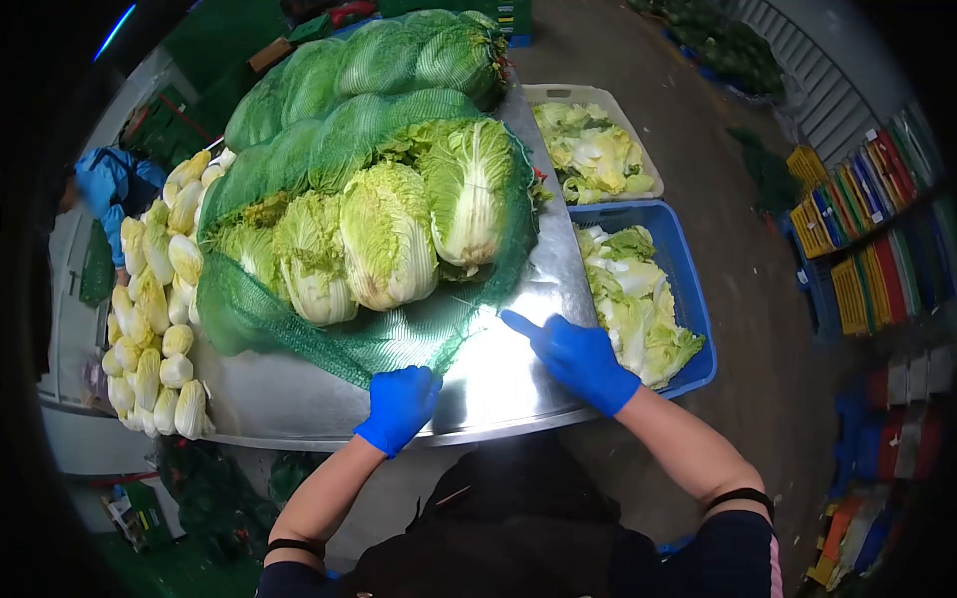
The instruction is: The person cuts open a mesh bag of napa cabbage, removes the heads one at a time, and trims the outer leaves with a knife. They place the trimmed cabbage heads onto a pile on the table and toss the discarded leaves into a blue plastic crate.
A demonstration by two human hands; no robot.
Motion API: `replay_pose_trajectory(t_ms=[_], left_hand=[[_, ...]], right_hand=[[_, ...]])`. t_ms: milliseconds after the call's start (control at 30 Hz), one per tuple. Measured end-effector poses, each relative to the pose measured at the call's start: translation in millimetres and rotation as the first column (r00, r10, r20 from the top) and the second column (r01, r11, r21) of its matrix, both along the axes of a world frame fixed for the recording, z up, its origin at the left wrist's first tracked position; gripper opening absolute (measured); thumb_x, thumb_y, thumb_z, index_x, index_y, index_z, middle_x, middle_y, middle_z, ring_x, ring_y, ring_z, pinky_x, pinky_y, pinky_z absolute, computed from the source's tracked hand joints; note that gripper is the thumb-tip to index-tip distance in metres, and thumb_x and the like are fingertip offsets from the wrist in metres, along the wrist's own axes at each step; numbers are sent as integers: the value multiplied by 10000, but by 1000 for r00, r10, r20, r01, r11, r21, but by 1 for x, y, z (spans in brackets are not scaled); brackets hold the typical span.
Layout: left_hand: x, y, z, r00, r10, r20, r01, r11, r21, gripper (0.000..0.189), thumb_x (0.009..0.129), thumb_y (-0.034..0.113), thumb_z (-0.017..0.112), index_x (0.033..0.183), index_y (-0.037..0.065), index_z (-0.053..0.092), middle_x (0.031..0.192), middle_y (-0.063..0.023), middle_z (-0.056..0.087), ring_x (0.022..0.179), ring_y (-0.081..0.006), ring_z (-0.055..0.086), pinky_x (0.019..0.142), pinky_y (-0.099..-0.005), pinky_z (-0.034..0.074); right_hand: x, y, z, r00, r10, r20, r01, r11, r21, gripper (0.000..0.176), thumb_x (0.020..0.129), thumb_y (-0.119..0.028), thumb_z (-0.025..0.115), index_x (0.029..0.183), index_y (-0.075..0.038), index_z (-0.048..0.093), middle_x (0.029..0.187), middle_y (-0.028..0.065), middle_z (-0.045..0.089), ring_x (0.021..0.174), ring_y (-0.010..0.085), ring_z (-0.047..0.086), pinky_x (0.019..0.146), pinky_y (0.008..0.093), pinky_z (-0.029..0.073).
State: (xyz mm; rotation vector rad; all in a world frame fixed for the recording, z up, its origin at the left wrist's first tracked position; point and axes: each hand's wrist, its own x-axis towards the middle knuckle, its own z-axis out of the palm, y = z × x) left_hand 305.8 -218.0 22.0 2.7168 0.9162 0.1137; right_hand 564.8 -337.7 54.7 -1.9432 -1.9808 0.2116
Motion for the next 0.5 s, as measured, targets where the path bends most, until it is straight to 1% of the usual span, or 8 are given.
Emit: replay_pose_trajectory(t_ms=[100, 200, 233, 267, 300, 333, 367, 500], left_hand=[[4, 2, -3, 999, -14, -30, 14, 1000, 3, 281, 830, 307, 552, 666, 80, 582, 628, -137, 593, 543, -321, 585, 506, -441, 438], [-14, 11, -39, 997, 67, -29, -68, 996, -53, 300, 832, 315, 542, 647, 85, 593, 644, -155, 610, 564, -331, 601, 526, -448, 454], [-30, 16, -61, 991, 132, -29, -135, 984, -120, 312, 833, 323, 536, 640, 86, 602, 654, -167, 618, 578, -337, 610, 541, -453, 464], [-55, 26, -83, 985, 82, -154, -103, 986, -130, 310, 836, 294, 484, 653, 86, 625, 713, -175, 639, 595, -362, 605, 529, -463, 456], [-71, 28, -77, 976, 217, 23, -211, 967, -141, 293, 835, 307, 514, 659, 100, 625, 676, -156, 627, 590, -368, 595, 554, -468, 457], [-90, 34, -95, 907, 333, 259, -257, 923, -287, 263, 829, 295, 563, 681, 83, 614, 649, -174, 601, 592, -361, 584, 562, -469, 447], [-96, 42, -92, 914, 338, 223, -270, 919, -287, 223, 818, 279, 590, 732, 75, 613, 693, -170, 608, 620, -348, 589, 576, -458, 448], [-66, 35, -25, 920, 275, 279, -225, 954, -198, 207, 790, 215, 637, 928, 65, 607, 897, -146, 621, 796, -319, 593, 685, -421, 458]], right_hand=[[-7, 35, 3, 952, -20, 307, 25, 1000, -14, 567, 841, -136, 508, 1359, -343, 408, 716, 84, 555, 522, 247, 575, 434, 363, 470], [38, 24, -57, 948, -24, 316, 93, 975, -203, 545, 863, -139, 533, 1340, -376, 420, 734, 89, 544, 577, 264, 569, 479, 380, 467], [41, 7, -64, 964, -70, 256, 155, 932, -327, 551, 872, -130, 528, 1348, -381, 409, 749, 112, 552, 601, 279, 576, 524, 393, 481], [52, -16, -93, 964, -210, 161, 241, 950, -201, 548, 878, -132, 526, 1352, -381, 407, 764, 116, 561, 616, 285, 579, 558, 393, 483], [78, -35, -126, 945, -321, 52, 325, 943, -73, 545, 883, -134, 524, 1355, -380, 404, 779, 119, 570, 632, 290, 582, 591, 393, 486], [107, -59, -147, 888, -458, -33, 452, 885, -109, 549, 886, -131, 523, 1362, -376, 402, 845, 147, 591, 700, 306, 596, 661, 380, 482], [107, -65, -104, 829, -553, 79, 546, 772, -325, 549, 886, -124, 521, 1370, -356, 402, 887, 164, 608, 736, 302, 608, 685, 364, 481], [138, -82, -76, 855, -510, -95, 490, 855, -172, 523, 903, -205, 521, 1394, -305, 373, 862, 153, 633, 727, 278, 622, 656, 363, 487]])
